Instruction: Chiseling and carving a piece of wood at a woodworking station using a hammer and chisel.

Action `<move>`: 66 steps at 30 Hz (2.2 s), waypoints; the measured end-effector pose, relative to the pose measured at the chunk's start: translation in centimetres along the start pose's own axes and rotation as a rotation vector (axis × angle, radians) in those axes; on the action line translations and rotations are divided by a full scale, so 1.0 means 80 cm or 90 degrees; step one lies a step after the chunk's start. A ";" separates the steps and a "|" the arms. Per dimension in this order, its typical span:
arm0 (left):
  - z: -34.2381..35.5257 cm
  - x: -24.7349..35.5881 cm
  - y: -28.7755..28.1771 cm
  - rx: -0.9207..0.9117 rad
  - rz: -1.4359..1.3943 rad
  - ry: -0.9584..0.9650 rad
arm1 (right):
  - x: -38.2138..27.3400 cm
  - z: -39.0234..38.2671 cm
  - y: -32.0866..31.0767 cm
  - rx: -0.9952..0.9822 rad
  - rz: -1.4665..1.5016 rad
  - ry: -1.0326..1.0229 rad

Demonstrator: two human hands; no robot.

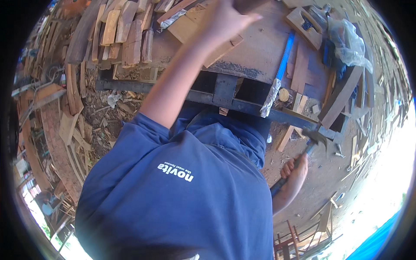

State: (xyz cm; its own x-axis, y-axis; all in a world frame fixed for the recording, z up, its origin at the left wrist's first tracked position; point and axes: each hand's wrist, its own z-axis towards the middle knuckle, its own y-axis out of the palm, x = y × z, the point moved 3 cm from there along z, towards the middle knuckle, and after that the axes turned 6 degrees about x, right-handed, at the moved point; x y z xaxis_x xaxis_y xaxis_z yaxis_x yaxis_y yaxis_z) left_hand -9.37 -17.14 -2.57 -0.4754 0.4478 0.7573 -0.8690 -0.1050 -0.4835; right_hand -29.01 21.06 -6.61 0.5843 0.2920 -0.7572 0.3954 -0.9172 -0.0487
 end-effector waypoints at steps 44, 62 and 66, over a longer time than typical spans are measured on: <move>-0.020 -0.150 0.002 -0.380 -0.088 -0.215 | 0.041 -0.021 0.067 -0.205 -0.073 0.095; 0.032 -0.052 -0.021 -0.071 -0.473 -0.147 | 0.047 -0.014 0.060 -0.194 -0.049 0.095; 0.031 -0.023 -0.010 0.053 -0.516 0.002 | 0.046 -0.012 0.060 -0.210 -0.032 0.100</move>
State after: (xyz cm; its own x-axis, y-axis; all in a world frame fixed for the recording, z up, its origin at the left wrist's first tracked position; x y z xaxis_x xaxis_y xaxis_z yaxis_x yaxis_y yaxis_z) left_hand -8.15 -20.06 -2.52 0.3055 0.4154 0.8568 -0.9504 0.1876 0.2480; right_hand -24.30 18.02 -8.97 0.6499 0.3967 -0.6483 0.6191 -0.7711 0.1487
